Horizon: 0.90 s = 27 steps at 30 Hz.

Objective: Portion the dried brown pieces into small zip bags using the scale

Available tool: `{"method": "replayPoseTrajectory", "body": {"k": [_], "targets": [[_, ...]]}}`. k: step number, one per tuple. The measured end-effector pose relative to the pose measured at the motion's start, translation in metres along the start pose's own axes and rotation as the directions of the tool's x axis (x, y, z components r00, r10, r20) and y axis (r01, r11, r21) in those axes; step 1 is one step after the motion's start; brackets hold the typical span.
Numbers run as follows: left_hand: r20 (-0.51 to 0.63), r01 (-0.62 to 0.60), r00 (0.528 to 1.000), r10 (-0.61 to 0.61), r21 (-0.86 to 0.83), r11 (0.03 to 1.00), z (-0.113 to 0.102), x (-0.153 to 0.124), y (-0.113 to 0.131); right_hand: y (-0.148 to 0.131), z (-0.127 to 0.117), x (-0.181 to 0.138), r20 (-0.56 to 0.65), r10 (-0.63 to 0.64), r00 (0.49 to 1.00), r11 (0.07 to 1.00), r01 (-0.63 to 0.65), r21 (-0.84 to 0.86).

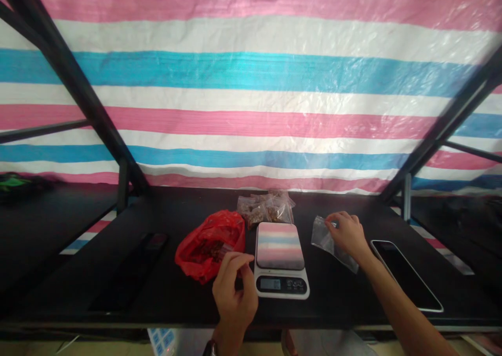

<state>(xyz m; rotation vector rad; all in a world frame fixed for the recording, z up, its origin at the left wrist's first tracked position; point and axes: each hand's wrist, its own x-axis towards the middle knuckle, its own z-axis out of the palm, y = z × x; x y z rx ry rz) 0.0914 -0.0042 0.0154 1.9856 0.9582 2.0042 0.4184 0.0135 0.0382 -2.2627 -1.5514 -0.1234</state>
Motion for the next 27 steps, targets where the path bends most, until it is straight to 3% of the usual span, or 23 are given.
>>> {"method": "replayPoseTrajectory", "body": {"k": [3,5,7,9,12,15,20,27], "targets": [[0.078,0.040,0.996,-0.034,-0.071,0.997,0.002,-0.006,0.006,-0.017,-0.024,-0.014,-0.107,-0.199,0.974,0.961,0.215,0.176],[0.189,0.162,0.973,-0.134,-0.140,0.977,0.004,-0.009,0.013,-0.040,-0.043,-0.030,-0.153,-0.395,0.906,0.837,0.423,0.346],[0.359,0.366,0.894,-0.267,-0.241,0.899,0.007,-0.010,0.019,-0.068,-0.059,-0.050,-0.096,-0.512,0.854,0.739,0.495,0.457],[0.527,0.568,0.776,-0.348,-0.342,0.749,0.009,-0.009,0.022,-0.095,-0.067,-0.068,-0.012,-0.616,0.788,0.661,0.525,0.537],[0.675,0.730,0.654,-0.343,-0.443,0.520,0.008,-0.005,0.020,-0.123,-0.062,-0.086,0.019,-0.689,0.725,0.601,0.556,0.574],[0.728,0.767,0.623,-0.287,-0.496,0.407,0.002,0.002,0.015,-0.131,-0.050,-0.092,-0.049,-0.669,0.742,0.621,0.594,0.512],[0.769,0.822,0.554,-0.319,-0.444,0.357,-0.008,0.009,0.013,-0.135,-0.042,-0.098,-0.132,-0.646,0.752,0.632,0.623,0.461],[0.735,0.830,0.554,-0.390,-0.458,0.318,-0.003,0.008,0.019,-0.139,-0.049,-0.110,-0.109,-0.545,0.831,0.666,0.508,0.546]]}}
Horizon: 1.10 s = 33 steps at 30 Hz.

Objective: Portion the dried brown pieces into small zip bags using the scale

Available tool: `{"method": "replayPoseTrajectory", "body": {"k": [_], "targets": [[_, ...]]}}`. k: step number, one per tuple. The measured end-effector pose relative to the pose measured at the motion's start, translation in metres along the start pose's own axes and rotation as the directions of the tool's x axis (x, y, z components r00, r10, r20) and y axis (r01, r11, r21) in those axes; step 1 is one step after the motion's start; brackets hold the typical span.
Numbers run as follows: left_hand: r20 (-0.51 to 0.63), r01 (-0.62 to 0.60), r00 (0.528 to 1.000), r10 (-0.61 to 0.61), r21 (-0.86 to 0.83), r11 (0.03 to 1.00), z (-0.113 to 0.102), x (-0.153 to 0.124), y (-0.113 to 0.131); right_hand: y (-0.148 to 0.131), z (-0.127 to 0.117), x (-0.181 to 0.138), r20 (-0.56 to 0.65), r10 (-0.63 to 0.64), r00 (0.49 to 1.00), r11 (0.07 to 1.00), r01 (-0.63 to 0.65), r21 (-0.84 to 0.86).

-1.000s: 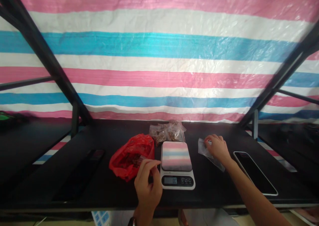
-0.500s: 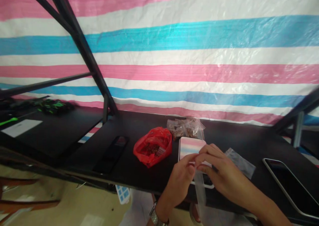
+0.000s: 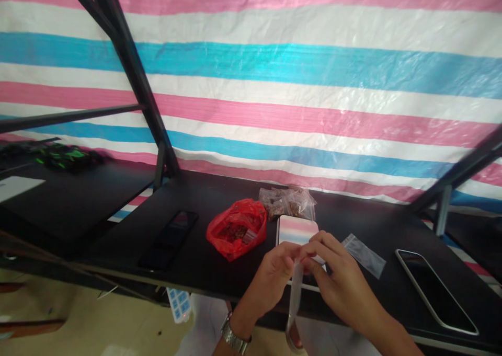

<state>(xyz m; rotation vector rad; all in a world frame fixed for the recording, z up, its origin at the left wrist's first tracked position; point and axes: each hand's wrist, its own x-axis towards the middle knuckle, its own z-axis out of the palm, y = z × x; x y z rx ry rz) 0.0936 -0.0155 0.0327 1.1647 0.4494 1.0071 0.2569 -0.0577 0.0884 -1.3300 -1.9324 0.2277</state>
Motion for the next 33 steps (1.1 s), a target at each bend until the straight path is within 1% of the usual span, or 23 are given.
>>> {"method": "replayPoseTrajectory", "body": {"k": [3,6,9,10,11,13,14,16,17,20,22,24,26,28,30,31,33], "targets": [[0.000,0.000,1.000,0.000,0.009,1.000,0.004,0.003,-0.003,0.001,-0.001,-0.007,-0.044,0.058,0.997,0.996,-0.054,0.076],[0.042,0.012,0.999,-0.012,-0.019,1.000,0.008,0.004,-0.008,0.008,0.010,-0.021,-0.186,0.082,0.979,0.984,-0.049,0.173],[0.082,0.013,0.997,-0.012,-0.008,1.000,0.007,0.002,-0.017,0.020,0.039,-0.042,-0.360,0.076,0.930,0.967,0.020,0.254],[0.087,-0.002,0.996,0.000,0.013,1.000,0.005,0.000,-0.020,0.025,0.052,-0.049,-0.417,0.102,0.903,0.964,0.014,0.266],[0.101,-0.019,0.995,0.012,0.062,0.998,0.002,-0.002,-0.022,0.030,0.066,-0.056,-0.482,0.097,0.871,0.964,0.038,0.264],[0.154,-0.054,0.988,0.034,0.131,0.990,-0.003,-0.006,-0.027,0.038,0.089,-0.068,-0.492,0.098,0.865,0.968,0.032,0.250],[0.191,-0.062,0.981,0.034,0.144,0.988,-0.006,-0.007,-0.029,0.041,0.098,-0.072,-0.516,0.088,0.852,0.970,0.043,0.237],[0.252,-0.051,0.967,0.014,0.141,0.989,-0.008,-0.011,-0.032,0.045,0.106,-0.079,-0.556,0.043,0.830,0.972,0.093,0.214],[0.259,-0.045,0.966,0.013,0.119,0.992,-0.008,-0.012,-0.034,0.045,0.105,-0.081,-0.550,0.016,0.835,0.970,0.120,0.210],[0.169,-0.037,0.985,0.032,0.029,0.999,-0.007,-0.016,-0.035,0.041,0.093,-0.085,-0.442,-0.047,0.896,0.957,0.166,0.236],[0.122,-0.021,0.992,0.019,0.018,1.000,-0.009,-0.021,-0.032,0.037,0.081,-0.088,-0.385,-0.055,0.921,0.956,0.160,0.248],[0.104,0.033,0.994,-0.039,0.056,0.998,-0.012,-0.027,-0.026,0.037,0.071,-0.093,-0.333,-0.022,0.943,0.971,0.099,0.216],[0.111,0.112,0.986,-0.123,0.102,0.988,-0.013,-0.035,-0.018,0.041,0.061,-0.096,-0.294,-0.023,0.956,0.989,0.064,0.131],[0.162,0.182,0.967,-0.194,0.089,0.979,-0.009,-0.040,-0.014,0.048,0.053,-0.097,-0.240,-0.075,0.968,0.995,0.087,0.040],[0.206,0.221,0.956,-0.209,-0.039,0.974,-0.004,-0.042,-0.014,0.052,0.048,-0.094,-0.189,-0.151,0.970,0.989,0.148,-0.029],[0.201,0.236,0.956,-0.212,-0.107,0.966,-0.002,-0.042,-0.015,0.052,0.046,-0.090,-0.175,-0.184,0.967,0.982,0.176,-0.060],[0.158,0.219,0.969,-0.193,-0.170,0.961,-0.003,-0.040,-0.018,0.047,0.044,-0.081,-0.185,-0.232,0.955,0.969,0.209,-0.133]]}}
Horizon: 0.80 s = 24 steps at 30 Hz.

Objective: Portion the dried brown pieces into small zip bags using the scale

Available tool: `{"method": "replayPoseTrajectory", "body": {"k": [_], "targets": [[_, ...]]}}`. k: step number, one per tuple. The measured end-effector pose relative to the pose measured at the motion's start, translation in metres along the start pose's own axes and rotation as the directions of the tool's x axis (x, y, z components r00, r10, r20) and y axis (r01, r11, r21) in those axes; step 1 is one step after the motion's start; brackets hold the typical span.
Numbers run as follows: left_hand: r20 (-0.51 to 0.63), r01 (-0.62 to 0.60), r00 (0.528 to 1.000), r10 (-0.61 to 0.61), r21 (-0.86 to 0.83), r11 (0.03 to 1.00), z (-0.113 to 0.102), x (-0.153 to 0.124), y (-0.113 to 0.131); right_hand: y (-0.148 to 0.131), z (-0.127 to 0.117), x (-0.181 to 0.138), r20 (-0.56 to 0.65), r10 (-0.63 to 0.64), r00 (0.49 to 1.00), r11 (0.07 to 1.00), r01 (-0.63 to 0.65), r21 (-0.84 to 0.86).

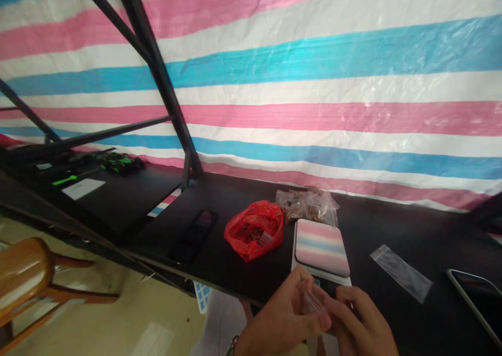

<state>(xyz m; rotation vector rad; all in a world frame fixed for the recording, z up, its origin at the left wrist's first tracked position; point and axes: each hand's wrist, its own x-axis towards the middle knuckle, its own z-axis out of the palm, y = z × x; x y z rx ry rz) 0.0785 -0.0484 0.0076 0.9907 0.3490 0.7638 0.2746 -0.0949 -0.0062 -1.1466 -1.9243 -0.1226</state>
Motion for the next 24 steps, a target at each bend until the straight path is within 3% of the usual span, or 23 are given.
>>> {"method": "replayPoseTrajectory", "body": {"k": [3,5,7,9,10,11,13,15,16,17,19,20,22,24], "targets": [[-0.084,-0.025,0.996,0.030,0.067,0.997,-0.011,-0.002,0.006,-0.012,0.000,0.021,-0.002,-0.038,0.999,0.998,0.038,-0.052],[-0.152,-0.057,0.985,0.081,0.159,0.986,-0.019,-0.011,0.016,-0.020,0.002,0.038,0.025,-0.025,0.999,1.000,0.025,0.000],[-0.214,-0.129,0.958,0.189,0.267,0.955,-0.026,-0.025,0.028,-0.023,0.006,0.061,0.049,0.040,0.998,0.996,-0.044,0.080],[-0.261,-0.237,0.897,0.356,0.396,0.887,-0.033,-0.041,0.038,-0.020,0.017,0.092,0.085,0.124,0.989,0.985,-0.133,0.114],[-0.293,-0.277,0.847,0.444,0.470,0.838,-0.037,-0.048,0.040,-0.016,0.026,0.109,0.133,0.152,0.979,0.982,-0.165,0.092],[-0.347,-0.299,0.768,0.539,0.551,0.779,-0.042,-0.053,0.041,-0.011,0.036,0.128,0.184,0.183,0.966,0.980,-0.194,0.048],[-0.523,-0.224,0.527,0.670,0.675,0.703,-0.053,-0.058,0.039,0.000,0.060,0.163,0.336,0.254,0.907,0.967,-0.235,-0.097],[-0.698,-0.053,0.283,0.658,0.674,0.737,-0.063,-0.053,0.034,0.007,0.083,0.190,0.518,0.303,0.800,0.951,-0.220,-0.216],[-0.761,0.027,0.225,0.608,0.629,0.777,-0.067,-0.048,0.032,0.009,0.093,0.200,0.556,0.313,0.770,0.948,-0.219,-0.231],[-0.810,0.088,0.210,0.548,0.574,0.814,-0.070,-0.042,0.031,0.009,0.100,0.208,0.588,0.317,0.744,0.947,-0.215,-0.238],[-0.849,0.119,0.276,0.451,0.495,0.860,-0.072,-0.028,0.032,0.006,0.107,0.216,0.612,0.313,0.726,0.949,-0.217,-0.228],[-0.842,0.093,0.335,0.423,0.476,0.874,-0.072,-0.022,0.035,0.004,0.107,0.218,0.615,0.311,0.724,0.950,-0.218,-0.223],[-0.824,-0.019,0.389,0.412,0.440,0.898,-0.068,-0.013,0.044,-0.002,0.099,0.221,0.604,0.310,0.734,0.950,-0.218,-0.222],[-0.820,-0.090,0.382,0.426,0.426,0.900,-0.063,-0.010,0.056,-0.008,0.086,0.225,0.569,0.314,0.760,0.947,-0.210,-0.243]]}}
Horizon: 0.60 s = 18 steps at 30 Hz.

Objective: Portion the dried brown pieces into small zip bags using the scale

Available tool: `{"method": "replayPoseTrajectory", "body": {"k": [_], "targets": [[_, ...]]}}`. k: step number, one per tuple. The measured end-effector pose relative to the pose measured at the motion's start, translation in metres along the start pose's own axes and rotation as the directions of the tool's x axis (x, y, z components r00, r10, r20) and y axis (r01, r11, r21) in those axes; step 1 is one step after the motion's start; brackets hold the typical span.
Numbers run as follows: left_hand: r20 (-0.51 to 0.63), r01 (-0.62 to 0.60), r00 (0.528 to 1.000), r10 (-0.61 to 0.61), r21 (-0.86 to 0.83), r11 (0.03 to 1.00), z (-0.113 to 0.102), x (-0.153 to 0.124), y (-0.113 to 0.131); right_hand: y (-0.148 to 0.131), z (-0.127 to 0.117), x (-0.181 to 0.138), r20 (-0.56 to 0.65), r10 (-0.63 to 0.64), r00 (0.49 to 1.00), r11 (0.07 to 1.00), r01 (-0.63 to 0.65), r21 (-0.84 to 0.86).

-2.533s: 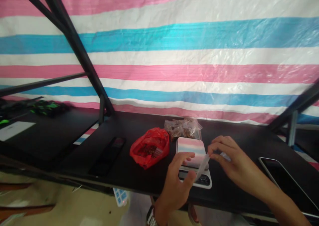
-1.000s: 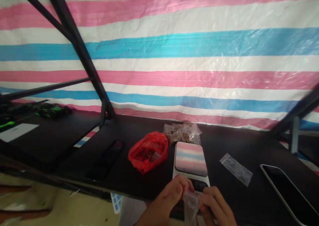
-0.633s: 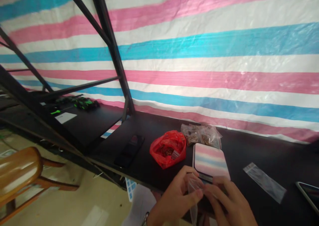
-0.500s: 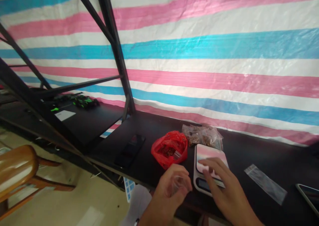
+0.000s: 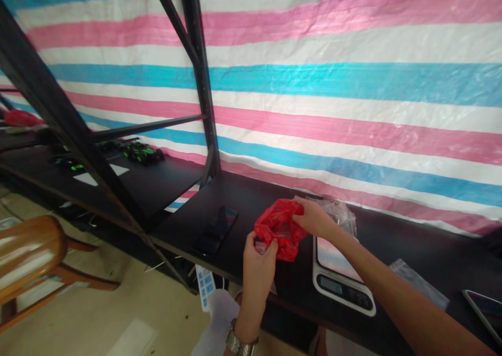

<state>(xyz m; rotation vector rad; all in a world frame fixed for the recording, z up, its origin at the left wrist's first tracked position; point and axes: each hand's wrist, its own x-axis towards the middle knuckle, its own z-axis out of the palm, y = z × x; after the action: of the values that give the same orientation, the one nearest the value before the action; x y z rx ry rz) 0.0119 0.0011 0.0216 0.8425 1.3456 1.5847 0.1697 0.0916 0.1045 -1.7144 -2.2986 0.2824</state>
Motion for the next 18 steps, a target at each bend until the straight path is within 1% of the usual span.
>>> {"method": "replayPoseTrajectory", "body": {"k": [2,4,7,9,11,13,14,16,17,18], "targets": [[-0.041,-0.034,0.999,0.034,0.005,0.999,0.000,0.001,0.013,-0.002,-0.014,-0.006,-0.035,0.011,0.999,0.999,-0.013,-0.042],[-0.079,-0.057,0.995,0.059,0.022,0.998,-0.001,0.004,0.022,-0.003,-0.025,-0.011,-0.042,0.025,0.999,0.996,-0.028,-0.085],[-0.100,-0.053,0.994,0.053,0.003,0.999,-0.004,0.010,0.025,-0.001,-0.032,-0.012,-0.030,0.051,0.998,0.989,-0.055,-0.140],[-0.111,-0.060,0.992,0.062,0.025,0.998,-0.006,0.014,0.019,0.003,-0.030,-0.012,-0.014,0.059,0.998,0.985,-0.061,-0.159],[-0.114,-0.071,0.990,0.081,0.087,0.994,-0.008,0.016,0.010,0.006,-0.025,-0.013,0.010,0.058,0.998,0.986,-0.056,-0.159],[-0.093,-0.067,0.992,0.081,0.146,0.987,-0.010,0.015,0.001,0.004,-0.018,-0.017,0.002,0.073,0.997,0.986,-0.072,-0.151],[-0.075,-0.059,0.995,0.072,0.162,0.985,-0.012,0.014,-0.002,0.002,-0.015,-0.020,-0.039,0.080,0.996,0.985,-0.085,-0.150],[-0.034,-0.046,0.998,0.053,0.180,0.983,-0.016,0.012,-0.008,-0.005,-0.008,-0.027,-0.164,0.060,0.985,0.984,-0.086,-0.156],[-0.011,-0.045,0.999,0.048,0.186,0.982,-0.018,0.011,-0.009,-0.009,-0.005,-0.030,-0.203,0.029,0.979,0.986,-0.062,-0.158],[0.011,-0.045,0.999,0.044,0.183,0.982,-0.020,0.010,-0.010,-0.013,-0.002,-0.033,-0.199,-0.004,0.980,0.988,-0.028,-0.154]]}}
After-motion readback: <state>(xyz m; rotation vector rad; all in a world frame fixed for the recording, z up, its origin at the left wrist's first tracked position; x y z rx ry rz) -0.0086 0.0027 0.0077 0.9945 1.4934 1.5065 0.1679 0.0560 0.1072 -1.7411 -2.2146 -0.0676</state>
